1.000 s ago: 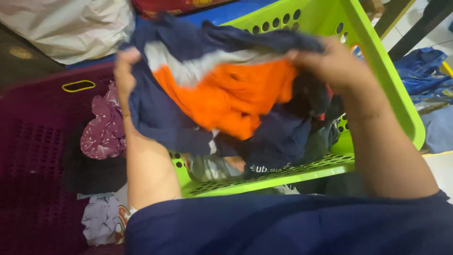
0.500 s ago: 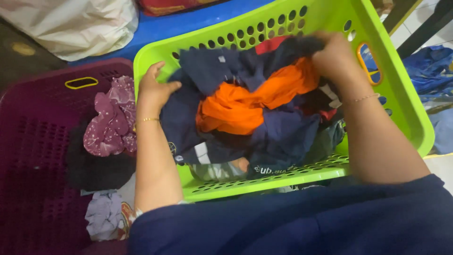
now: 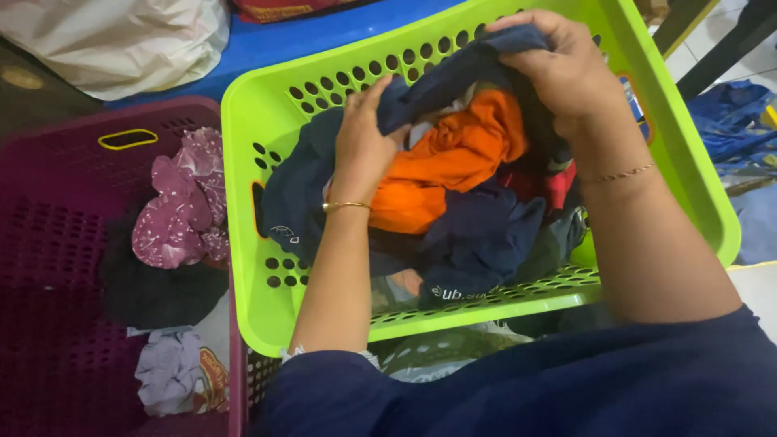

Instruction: Sorting and inspecting laundry by transferring garments between baskets.

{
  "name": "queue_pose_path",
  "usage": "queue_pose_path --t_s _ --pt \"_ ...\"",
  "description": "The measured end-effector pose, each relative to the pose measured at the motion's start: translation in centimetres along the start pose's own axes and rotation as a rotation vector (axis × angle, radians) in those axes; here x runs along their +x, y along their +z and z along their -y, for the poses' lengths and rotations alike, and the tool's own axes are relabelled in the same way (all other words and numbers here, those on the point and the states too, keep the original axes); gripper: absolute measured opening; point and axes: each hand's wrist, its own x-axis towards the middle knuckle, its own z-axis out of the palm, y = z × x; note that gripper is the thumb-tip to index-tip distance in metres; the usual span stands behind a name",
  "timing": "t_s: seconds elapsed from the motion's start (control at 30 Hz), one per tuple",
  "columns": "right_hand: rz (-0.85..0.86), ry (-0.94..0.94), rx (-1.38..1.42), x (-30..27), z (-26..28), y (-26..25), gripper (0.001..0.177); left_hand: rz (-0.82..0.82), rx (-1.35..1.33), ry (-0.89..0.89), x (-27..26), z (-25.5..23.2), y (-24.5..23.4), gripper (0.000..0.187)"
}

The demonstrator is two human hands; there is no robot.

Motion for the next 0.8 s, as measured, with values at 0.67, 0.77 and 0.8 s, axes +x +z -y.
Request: queue_pose_path --t_s 0.67,0.77,0.8 --pt "-0.083 0.429 0.076 -1.0 -0.1 2.2 0.021 0.050 -0.543 0.028 -1.7 -3.6 3.2 0.042" --pt "0.034 0.382 -0.068 -2.1 0.0 3.2 0.026 0.235 -0.885 -0.261 -0.9 -2.9 3.9 0.076" --pt "0.092 0.332 -0.166 -2.6 0.0 3.6 0.030 0.189 -1.073 -0.343 -0.8 -2.8 3.7 0.083"
